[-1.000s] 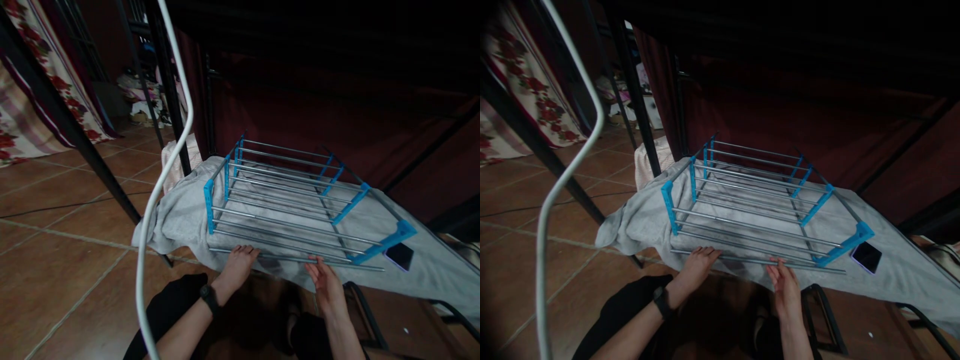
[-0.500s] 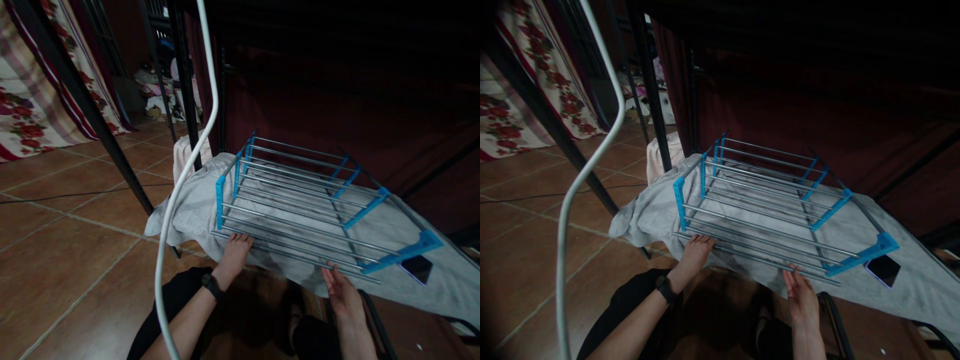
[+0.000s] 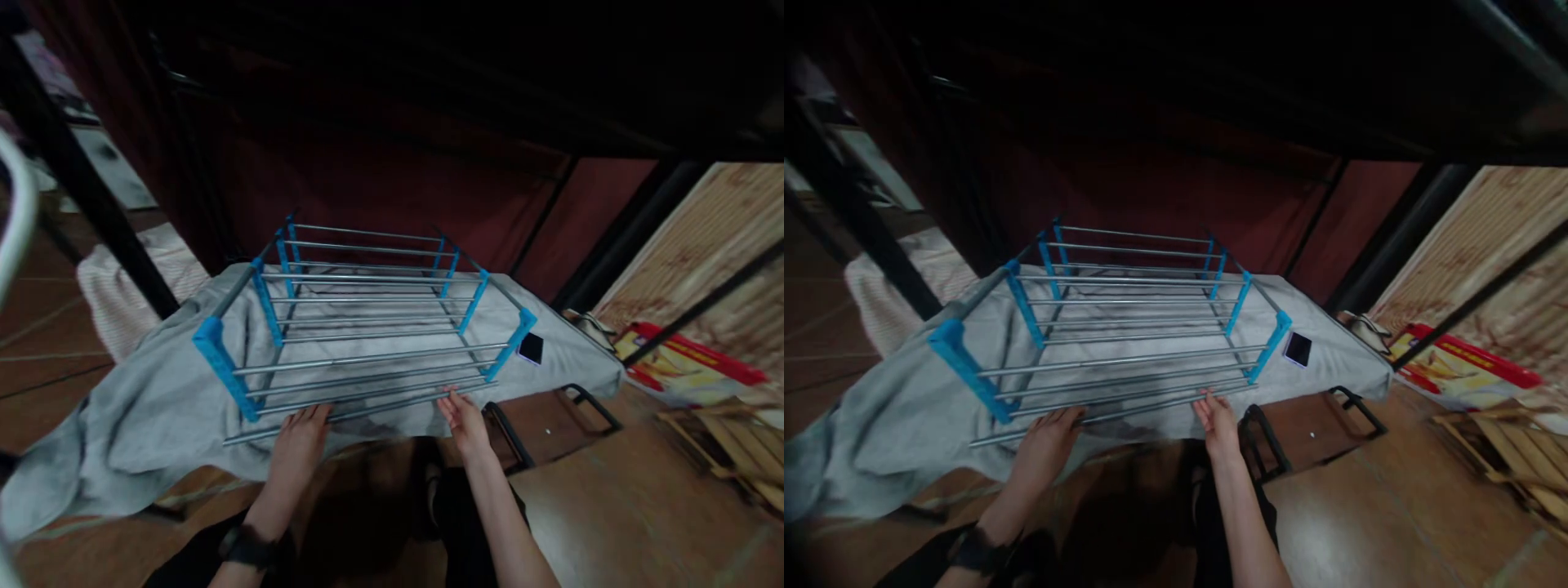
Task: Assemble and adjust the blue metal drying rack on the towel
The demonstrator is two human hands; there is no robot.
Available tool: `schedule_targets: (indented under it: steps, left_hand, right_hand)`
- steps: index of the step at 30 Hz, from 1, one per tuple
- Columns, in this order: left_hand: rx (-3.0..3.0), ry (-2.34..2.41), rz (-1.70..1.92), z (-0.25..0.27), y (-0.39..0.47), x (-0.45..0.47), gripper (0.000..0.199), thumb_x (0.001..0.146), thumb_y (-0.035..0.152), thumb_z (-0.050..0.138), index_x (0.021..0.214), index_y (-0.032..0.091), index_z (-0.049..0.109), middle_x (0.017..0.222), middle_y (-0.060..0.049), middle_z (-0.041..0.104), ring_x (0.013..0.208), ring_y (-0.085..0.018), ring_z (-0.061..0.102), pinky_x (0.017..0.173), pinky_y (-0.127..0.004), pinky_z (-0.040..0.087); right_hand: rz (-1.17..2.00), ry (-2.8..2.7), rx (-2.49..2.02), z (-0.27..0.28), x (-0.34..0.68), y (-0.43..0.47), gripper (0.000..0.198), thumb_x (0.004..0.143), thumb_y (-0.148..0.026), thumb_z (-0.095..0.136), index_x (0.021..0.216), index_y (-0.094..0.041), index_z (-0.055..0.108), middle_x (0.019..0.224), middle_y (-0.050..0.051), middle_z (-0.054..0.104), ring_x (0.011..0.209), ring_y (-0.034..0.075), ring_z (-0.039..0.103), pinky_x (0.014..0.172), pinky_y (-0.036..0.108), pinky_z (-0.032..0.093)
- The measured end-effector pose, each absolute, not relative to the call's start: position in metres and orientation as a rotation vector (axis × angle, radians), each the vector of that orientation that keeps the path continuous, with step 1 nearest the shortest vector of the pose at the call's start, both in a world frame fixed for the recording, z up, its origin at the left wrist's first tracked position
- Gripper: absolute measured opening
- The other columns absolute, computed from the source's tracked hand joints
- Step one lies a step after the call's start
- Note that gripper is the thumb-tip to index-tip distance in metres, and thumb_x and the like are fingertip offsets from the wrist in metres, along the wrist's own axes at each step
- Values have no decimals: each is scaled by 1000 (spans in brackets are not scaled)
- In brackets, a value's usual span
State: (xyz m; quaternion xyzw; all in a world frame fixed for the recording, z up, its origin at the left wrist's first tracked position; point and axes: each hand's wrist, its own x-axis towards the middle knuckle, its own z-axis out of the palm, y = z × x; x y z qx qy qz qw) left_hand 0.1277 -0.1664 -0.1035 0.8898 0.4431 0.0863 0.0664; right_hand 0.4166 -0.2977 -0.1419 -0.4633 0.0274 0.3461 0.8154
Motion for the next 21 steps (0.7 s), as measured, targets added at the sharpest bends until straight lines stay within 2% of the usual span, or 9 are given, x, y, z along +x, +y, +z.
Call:
schedule_targets:
  steps: [7,15,21]
  left_hand:
    - [2690,1327,170,-112,-164,129,26,98,23,42,112,22,65,118,-8,74,108,-25,69,94,-39,49]
    - [2718,1249,161,-114,-164,134,37,103,27,33,118,21,66,122,-8,71,101,-22,72,91,-35,51]
    - [2808,1189,197,-119,-161,133,42,102,25,31,122,22,68,120,-9,74,109,-24,71,93,-37,51]
  right_hand:
    - [718,76,-995,-138,419,-294,29,72,-8,83,77,-23,58,80,-1,75,70,13,71,71,25,64]
    - [659,155,-916,-134,419,-293,39,67,-15,89,72,-23,52,73,-4,71,60,9,65,64,20,61]
    - [701,132,-937,-132,417,-293,35,71,-15,87,73,-22,53,68,-4,66,61,10,67,70,23,62]
